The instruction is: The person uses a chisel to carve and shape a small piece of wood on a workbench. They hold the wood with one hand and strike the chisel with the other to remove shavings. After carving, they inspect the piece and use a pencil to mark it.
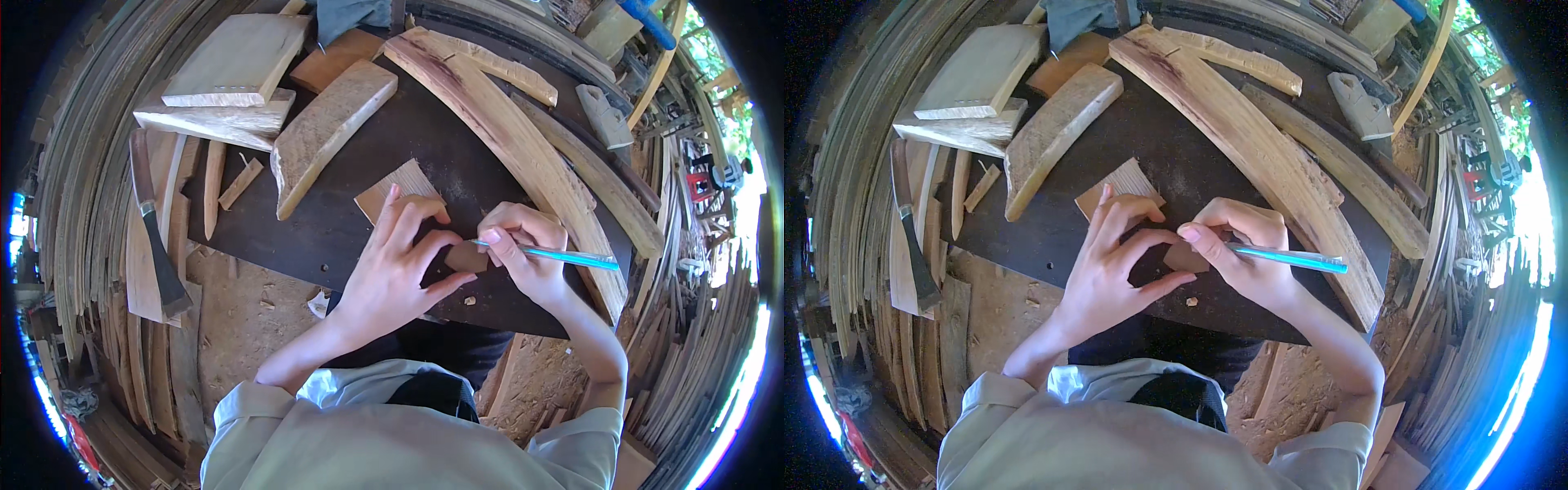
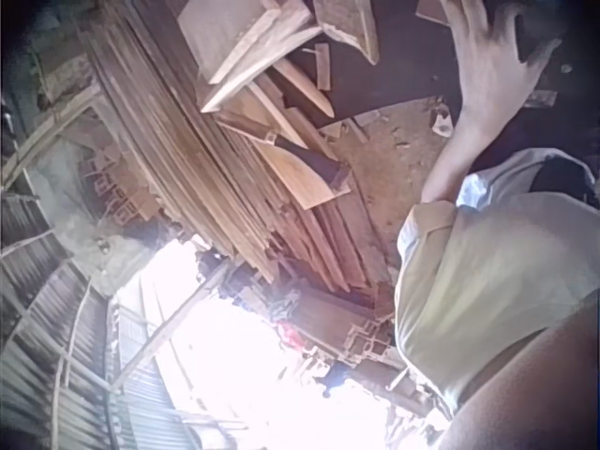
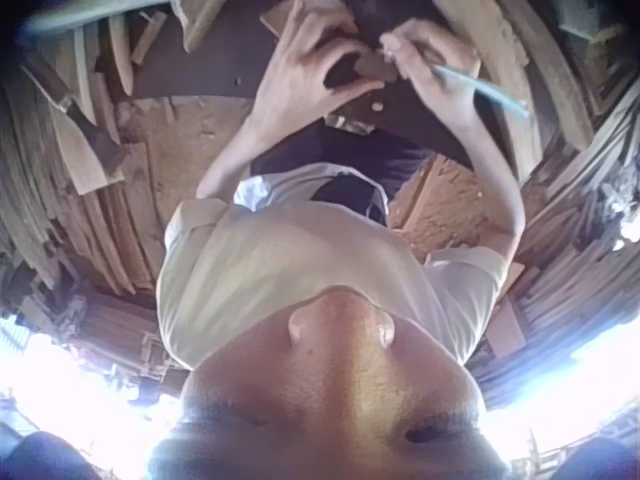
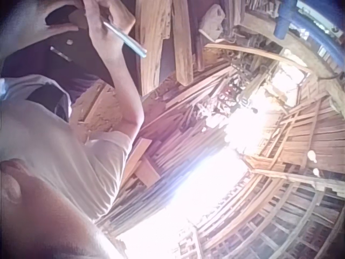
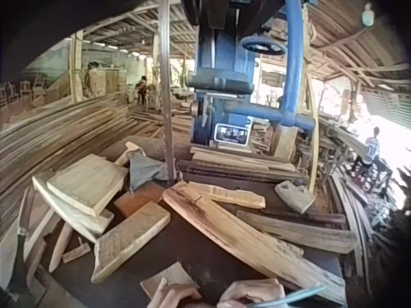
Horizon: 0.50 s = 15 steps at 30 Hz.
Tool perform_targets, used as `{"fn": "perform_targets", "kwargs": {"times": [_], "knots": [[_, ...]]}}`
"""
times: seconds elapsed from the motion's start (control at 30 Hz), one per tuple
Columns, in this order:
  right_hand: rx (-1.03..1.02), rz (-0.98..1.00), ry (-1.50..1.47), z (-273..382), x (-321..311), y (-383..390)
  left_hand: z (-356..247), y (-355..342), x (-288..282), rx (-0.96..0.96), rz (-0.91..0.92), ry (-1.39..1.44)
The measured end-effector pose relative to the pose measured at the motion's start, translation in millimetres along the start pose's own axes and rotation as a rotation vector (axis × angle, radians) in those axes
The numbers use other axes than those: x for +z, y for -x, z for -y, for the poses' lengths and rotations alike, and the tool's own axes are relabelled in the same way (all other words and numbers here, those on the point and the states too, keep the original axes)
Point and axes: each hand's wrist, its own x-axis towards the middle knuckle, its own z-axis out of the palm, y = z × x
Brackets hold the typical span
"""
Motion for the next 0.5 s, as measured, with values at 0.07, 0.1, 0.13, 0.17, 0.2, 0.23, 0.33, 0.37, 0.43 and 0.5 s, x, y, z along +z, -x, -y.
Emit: {"fn": "perform_targets", "kwargs": {"times": [0.07, 0.1, 0.13, 0.17, 0.2, 0.23, 0.33, 0.37, 0.43, 0.5], "knots": [[-0.137, 0.032, 0.092, -5, -1, -2, 1, 0, 1, -0.019, -0.015, -0.009], [-0.206, 0.048, 0.138, -7, 0, -4, 1, 0, 1, -0.023, -0.019, -0.015], [-0.208, 0.039, 0.131, -10, 0, -3, 0, -1, 1, -0.025, -0.023, -0.018], [-0.210, 0.029, 0.123, -12, 1, -2, -2, -2, 1, -0.036, -0.041, -0.028], [-0.212, 0.020, 0.116, -14, 3, -1, -3, -2, 2, -0.055, -0.038, -0.006], [-0.256, 0.008, 0.135, -12, 5, -4, -2, -2, 2, -0.075, -0.040, 0.012], [-0.319, -0.036, 0.157, -14, 6, -2, -1, -2, 3, -0.077, -0.039, 0.024], [-0.355, -0.059, 0.177, -17, 7, -2, -1, -2, 4, -0.079, -0.039, 0.021], [-0.352, -0.068, 0.164, -23, 6, -4, -1, -2, 4, -0.068, -0.023, 0.004], [-0.349, -0.078, 0.149, -26, 6, -5, 0, -3, 1, -0.042, 0.007, -0.023]]}}
